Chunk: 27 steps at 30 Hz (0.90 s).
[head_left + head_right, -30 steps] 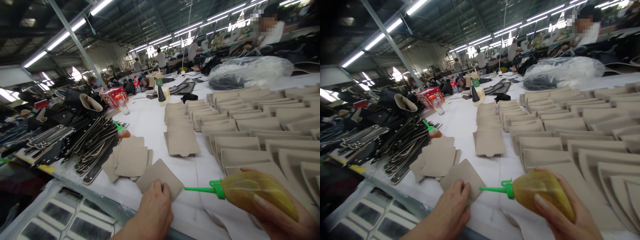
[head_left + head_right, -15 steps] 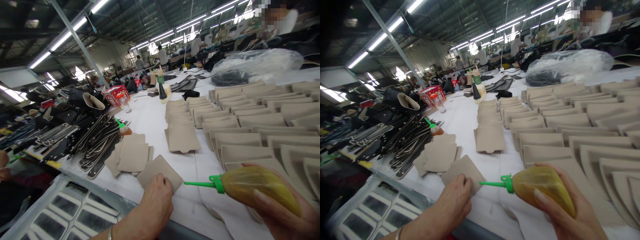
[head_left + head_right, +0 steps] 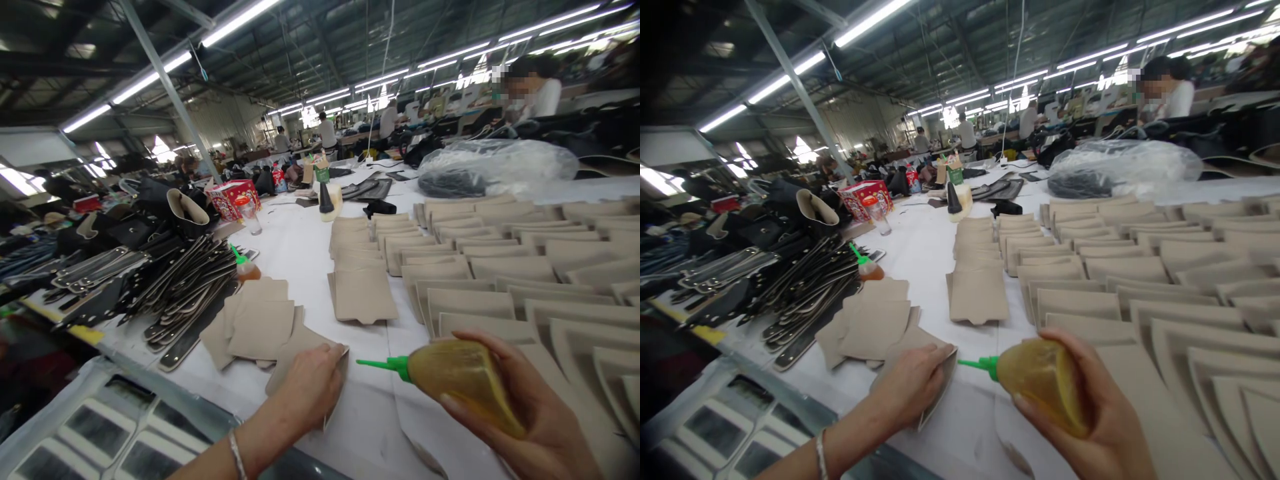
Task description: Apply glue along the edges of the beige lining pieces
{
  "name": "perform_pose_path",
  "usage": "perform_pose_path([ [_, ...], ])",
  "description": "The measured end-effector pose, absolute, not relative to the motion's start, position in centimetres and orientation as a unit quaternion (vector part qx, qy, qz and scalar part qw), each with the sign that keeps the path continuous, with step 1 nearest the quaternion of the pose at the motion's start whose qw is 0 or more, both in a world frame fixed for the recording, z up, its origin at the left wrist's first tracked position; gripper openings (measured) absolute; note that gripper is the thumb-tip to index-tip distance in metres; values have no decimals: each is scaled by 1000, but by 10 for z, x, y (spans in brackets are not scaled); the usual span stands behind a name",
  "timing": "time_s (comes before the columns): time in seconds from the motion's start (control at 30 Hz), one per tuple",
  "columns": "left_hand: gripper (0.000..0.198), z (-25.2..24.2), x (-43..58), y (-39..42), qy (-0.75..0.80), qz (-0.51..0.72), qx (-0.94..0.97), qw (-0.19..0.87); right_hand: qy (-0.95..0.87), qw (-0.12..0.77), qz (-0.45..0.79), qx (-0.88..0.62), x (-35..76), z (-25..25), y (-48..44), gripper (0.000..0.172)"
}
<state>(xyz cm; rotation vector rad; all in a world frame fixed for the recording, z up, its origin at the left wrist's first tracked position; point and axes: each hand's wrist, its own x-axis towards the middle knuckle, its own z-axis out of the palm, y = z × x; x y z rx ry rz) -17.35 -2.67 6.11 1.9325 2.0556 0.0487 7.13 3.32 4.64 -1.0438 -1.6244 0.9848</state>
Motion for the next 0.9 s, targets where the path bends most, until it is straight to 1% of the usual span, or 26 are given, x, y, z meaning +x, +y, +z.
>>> perform_pose_path([
  [0.13, 44, 56, -180, -27, 707, 78, 677, 188, -696, 456, 377, -408, 54, 50, 33, 53],
  [0.3, 45, 55, -186, -27, 699, 92, 683, 191, -749, 419, 370, -355, 44, 43, 38, 51],
  [0.5, 36, 55, -187, -28, 700, 99, 680, 194, -814, 395, 289, -313, 41, 38, 49, 45],
  [0.67, 37, 53, -188, -30, 701, 104, 677, 200, -836, 371, 261, -310, 44, 33, 51, 43],
  [0.8, 36, 49, -188, -32, 700, 107, 677, 201, -824, 383, 268, -321, 42, 34, 50, 43],
  [0.9, 34, 48, -188, -33, 696, 110, 680, 203, -827, 396, 242, -318, 40, 36, 49, 40],
])
